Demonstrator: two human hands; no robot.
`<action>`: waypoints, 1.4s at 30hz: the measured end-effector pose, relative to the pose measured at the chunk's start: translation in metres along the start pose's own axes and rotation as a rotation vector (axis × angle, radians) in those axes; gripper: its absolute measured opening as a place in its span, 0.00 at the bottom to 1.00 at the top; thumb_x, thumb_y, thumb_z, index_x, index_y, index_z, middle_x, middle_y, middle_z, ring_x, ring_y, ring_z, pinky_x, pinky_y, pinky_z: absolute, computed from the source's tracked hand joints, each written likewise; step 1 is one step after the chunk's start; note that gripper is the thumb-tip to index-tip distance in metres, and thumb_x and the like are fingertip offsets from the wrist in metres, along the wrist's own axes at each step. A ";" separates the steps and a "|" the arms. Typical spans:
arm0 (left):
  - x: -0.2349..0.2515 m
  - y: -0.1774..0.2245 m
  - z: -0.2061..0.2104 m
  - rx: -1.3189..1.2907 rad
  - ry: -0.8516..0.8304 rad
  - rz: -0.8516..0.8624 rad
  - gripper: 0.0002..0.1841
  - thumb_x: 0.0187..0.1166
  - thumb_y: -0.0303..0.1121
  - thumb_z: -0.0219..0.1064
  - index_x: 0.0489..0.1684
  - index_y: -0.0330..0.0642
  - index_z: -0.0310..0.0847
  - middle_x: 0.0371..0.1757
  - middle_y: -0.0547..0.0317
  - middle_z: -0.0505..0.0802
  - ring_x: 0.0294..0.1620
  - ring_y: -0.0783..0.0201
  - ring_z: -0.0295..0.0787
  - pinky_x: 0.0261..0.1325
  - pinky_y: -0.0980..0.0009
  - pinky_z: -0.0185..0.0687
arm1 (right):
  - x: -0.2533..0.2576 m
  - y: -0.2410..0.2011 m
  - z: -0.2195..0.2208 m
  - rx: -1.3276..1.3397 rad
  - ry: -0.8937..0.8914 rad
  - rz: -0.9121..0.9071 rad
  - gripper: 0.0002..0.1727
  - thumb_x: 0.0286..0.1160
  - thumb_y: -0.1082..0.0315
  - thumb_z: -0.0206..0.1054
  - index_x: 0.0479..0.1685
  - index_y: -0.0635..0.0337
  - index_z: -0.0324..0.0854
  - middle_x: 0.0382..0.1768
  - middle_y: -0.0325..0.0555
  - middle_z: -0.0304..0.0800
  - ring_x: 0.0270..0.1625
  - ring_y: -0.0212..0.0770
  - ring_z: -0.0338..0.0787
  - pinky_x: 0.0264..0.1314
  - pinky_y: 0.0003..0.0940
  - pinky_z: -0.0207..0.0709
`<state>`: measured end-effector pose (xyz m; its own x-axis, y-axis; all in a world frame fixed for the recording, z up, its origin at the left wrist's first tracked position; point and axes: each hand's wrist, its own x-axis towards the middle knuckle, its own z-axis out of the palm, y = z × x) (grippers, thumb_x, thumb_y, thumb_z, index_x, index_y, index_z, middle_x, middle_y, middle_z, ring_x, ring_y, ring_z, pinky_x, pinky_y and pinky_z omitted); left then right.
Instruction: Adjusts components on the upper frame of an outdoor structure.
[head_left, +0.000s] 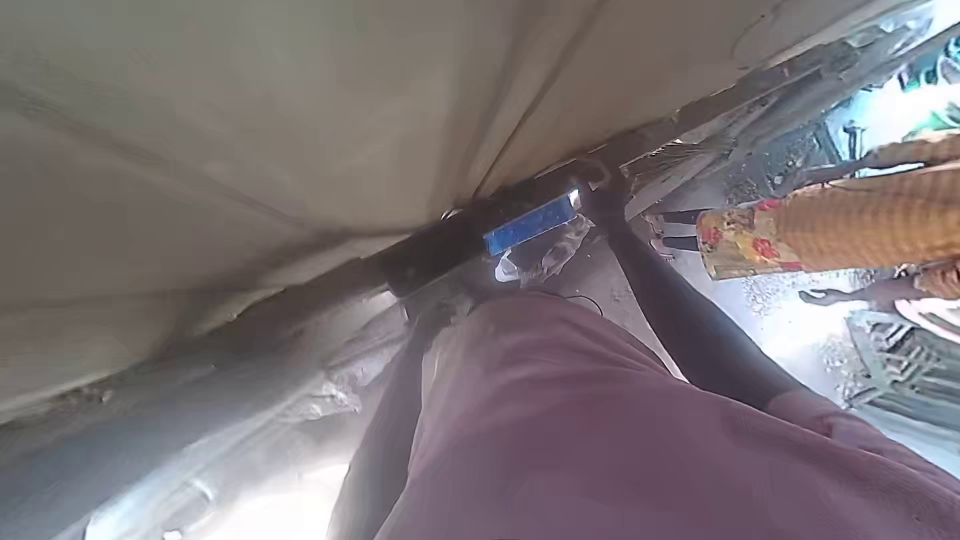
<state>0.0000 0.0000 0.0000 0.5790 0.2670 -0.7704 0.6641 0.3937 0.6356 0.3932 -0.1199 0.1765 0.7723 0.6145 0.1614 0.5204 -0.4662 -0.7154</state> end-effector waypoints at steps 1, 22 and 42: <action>0.006 0.009 0.002 0.049 -0.030 0.062 0.22 0.88 0.31 0.61 0.79 0.36 0.73 0.61 0.46 0.90 0.53 0.63 0.90 0.60 0.63 0.86 | -0.011 -0.002 0.003 0.014 0.037 0.021 0.18 0.74 0.71 0.70 0.62 0.67 0.86 0.52 0.57 0.93 0.51 0.43 0.92 0.58 0.38 0.84; -0.022 0.054 0.056 -0.307 -0.127 0.150 0.12 0.87 0.25 0.59 0.63 0.36 0.81 0.42 0.60 0.92 0.34 0.72 0.88 0.39 0.74 0.87 | 0.001 -0.051 0.013 -0.235 -0.420 -0.096 0.18 0.80 0.66 0.66 0.64 0.64 0.87 0.59 0.60 0.91 0.63 0.51 0.90 0.73 0.45 0.78; -0.043 0.041 0.059 -0.429 0.017 0.199 0.15 0.83 0.25 0.56 0.65 0.39 0.78 0.44 0.59 0.91 0.37 0.70 0.90 0.40 0.72 0.89 | -0.003 -0.057 0.025 -0.202 -0.405 -0.118 0.17 0.80 0.60 0.69 0.60 0.61 0.89 0.57 0.54 0.93 0.62 0.47 0.91 0.71 0.44 0.80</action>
<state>0.0305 -0.0472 0.0624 0.6653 0.3871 -0.6384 0.2834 0.6602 0.6956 0.3521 -0.0795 0.1997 0.5203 0.8508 -0.0736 0.6873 -0.4684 -0.5553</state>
